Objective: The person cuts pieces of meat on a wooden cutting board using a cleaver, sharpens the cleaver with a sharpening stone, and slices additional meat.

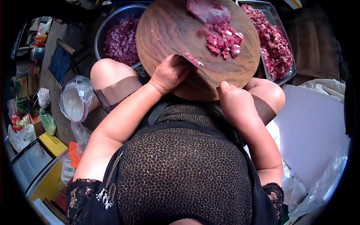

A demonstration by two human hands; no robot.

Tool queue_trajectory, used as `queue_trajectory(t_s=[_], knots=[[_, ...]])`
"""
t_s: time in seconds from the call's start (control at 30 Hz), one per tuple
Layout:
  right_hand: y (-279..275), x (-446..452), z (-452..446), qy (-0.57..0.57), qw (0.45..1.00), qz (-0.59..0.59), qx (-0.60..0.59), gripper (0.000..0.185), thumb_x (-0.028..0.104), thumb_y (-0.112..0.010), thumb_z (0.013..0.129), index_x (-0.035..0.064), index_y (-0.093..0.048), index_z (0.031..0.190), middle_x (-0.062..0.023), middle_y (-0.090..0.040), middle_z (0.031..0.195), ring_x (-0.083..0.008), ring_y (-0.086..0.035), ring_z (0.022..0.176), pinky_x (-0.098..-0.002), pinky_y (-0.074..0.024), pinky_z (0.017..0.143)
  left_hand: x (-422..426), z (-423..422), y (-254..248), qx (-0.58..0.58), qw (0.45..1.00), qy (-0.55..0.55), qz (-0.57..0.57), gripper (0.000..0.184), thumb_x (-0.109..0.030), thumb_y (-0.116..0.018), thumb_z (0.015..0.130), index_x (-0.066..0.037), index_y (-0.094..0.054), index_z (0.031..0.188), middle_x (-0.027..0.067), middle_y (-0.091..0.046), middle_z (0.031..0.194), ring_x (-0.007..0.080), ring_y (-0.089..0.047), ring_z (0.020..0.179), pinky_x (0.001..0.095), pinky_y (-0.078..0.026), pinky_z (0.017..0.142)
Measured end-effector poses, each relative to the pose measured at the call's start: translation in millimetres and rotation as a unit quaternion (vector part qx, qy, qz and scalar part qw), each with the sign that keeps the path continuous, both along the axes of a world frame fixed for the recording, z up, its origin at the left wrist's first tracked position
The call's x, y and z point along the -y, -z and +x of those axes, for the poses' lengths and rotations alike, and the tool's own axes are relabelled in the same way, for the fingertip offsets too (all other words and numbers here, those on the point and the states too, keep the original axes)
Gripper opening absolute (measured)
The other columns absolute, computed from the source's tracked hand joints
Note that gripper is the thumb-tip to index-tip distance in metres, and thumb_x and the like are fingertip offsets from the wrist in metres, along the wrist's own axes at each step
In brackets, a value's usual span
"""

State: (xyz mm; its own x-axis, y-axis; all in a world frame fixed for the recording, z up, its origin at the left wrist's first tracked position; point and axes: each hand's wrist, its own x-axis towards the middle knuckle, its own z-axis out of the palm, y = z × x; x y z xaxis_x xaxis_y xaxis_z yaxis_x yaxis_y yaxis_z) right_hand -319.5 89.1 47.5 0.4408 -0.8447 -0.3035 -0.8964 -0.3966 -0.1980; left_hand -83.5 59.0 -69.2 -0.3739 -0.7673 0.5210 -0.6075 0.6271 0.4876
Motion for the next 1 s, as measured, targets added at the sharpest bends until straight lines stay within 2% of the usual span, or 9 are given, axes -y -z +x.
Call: queue_trajectory(t_s=[0.2,0.3,0.37,0.43,0.47,0.57,0.73,0.9,1.0], knots=[[28,48,56,-0.031,0.997,-0.028,0.066,0.005,0.006,-0.054,0.083,0.0024,-0.057,0.084,-0.0195,-0.067,0.073,-0.0346,-0.068,0.069,-0.0455,-0.0550,0.061,2,1,7,0.016,1.000,0.009,-0.009,0.024,-0.013,-0.070,0.075,-0.009,-0.070,0.099,0.0088,-0.065,0.104,0.0288,-0.061,0.099,0.0384,-0.049,0.092],[39,85,55,-0.031,0.996,-0.014,0.085,0.017,0.021,-0.056,0.092,0.0045,-0.060,0.090,-0.0180,-0.067,0.076,-0.0376,-0.067,0.072,-0.0486,-0.0537,0.064,-1,3,7,0.023,1.000,0.021,0.004,0.027,-0.014,-0.072,0.075,-0.008,-0.067,0.101,0.0096,-0.062,0.104,0.0288,-0.060,0.098,0.0373,-0.049,0.089],[44,79,42,0.016,0.986,-0.116,0.115,0.022,0.027,-0.056,0.095,0.0054,-0.060,0.094,-0.0180,-0.067,0.077,-0.0388,-0.066,0.074,-0.0498,-0.0528,0.066,-2,4,1,0.017,0.999,0.035,0.020,0.029,-0.013,-0.073,0.076,-0.006,-0.068,0.104,0.0129,-0.062,0.110,0.0307,-0.060,0.103,0.0388,-0.049,0.091],[29,66,29,0.027,0.981,-0.154,0.115,0.016,0.020,-0.056,0.092,0.0058,-0.059,0.087,-0.0163,-0.067,0.077,-0.0362,-0.067,0.073,-0.0476,-0.0535,0.063,-9,4,-15,-0.059,0.992,-0.013,0.107,0.031,-0.012,-0.074,0.076,-0.006,-0.068,0.106,0.0145,-0.062,0.111,0.0315,-0.060,0.105,0.0388,-0.050,0.091],[24,55,21,0.037,0.979,-0.153,0.127,0.017,0.022,-0.056,0.093,0.0057,-0.058,0.087,-0.0168,-0.067,0.077,-0.0367,-0.067,0.072,-0.0479,-0.0532,0.062,-13,4,-19,-0.043,0.996,-0.056,0.053,0.032,-0.012,-0.075,0.076,-0.006,-0.068,0.106,0.0157,-0.061,0.112,0.0325,-0.060,0.105,0.0389,-0.050,0.089],[9,17,1,0.040,0.984,-0.126,0.123,0.020,0.024,-0.057,0.093,0.0055,-0.057,0.087,-0.0172,-0.066,0.075,-0.0371,-0.066,0.070,-0.0480,-0.0528,0.061,-11,8,-18,-0.004,1.000,0.005,-0.025,0.028,-0.011,-0.075,0.075,-0.009,-0.071,0.102,0.0116,-0.063,0.106,0.0298,-0.062,0.097,0.0373,-0.051,0.084],[7,-14,-13,0.001,0.990,-0.101,0.097,0.018,0.021,-0.056,0.093,0.0043,-0.055,0.086,-0.0165,-0.065,0.073,-0.0355,-0.066,0.067,-0.0458,-0.0526,0.057,-5,10,12,0.004,1.000,0.013,0.014,0.026,-0.009,-0.073,0.075,-0.011,-0.072,0.101,0.0092,-0.064,0.103,0.0285,-0.062,0.091,0.0377,-0.051,0.083],[-2,-7,2,0.016,0.999,0.019,0.035,0.015,0.014,-0.056,0.090,0.0009,-0.055,0.083,-0.0193,-0.065,0.074,-0.0375,-0.066,0.073,-0.0477,-0.0529,0.063,-5,8,12,-0.014,1.000,0.022,-0.004,0.020,-0.010,-0.070,0.075,-0.009,-0.071,0.095,0.0087,-0.064,0.098,0.0295,-0.061,0.092,0.0390,-0.052,0.085],[19,17,35,-0.009,0.997,-0.001,0.078,0.010,0.010,-0.053,0.088,0.0009,-0.056,0.085,-0.0199,-0.065,0.075,-0.0382,-0.066,0.072,-0.0480,-0.0533,0.064,-5,10,14,-0.020,0.999,0.018,-0.026,0.021,-0.010,-0.071,0.075,-0.010,-0.071,0.095,0.0084,-0.064,0.098,0.0287,-0.062,0.093,0.0382,-0.051,0.086]])
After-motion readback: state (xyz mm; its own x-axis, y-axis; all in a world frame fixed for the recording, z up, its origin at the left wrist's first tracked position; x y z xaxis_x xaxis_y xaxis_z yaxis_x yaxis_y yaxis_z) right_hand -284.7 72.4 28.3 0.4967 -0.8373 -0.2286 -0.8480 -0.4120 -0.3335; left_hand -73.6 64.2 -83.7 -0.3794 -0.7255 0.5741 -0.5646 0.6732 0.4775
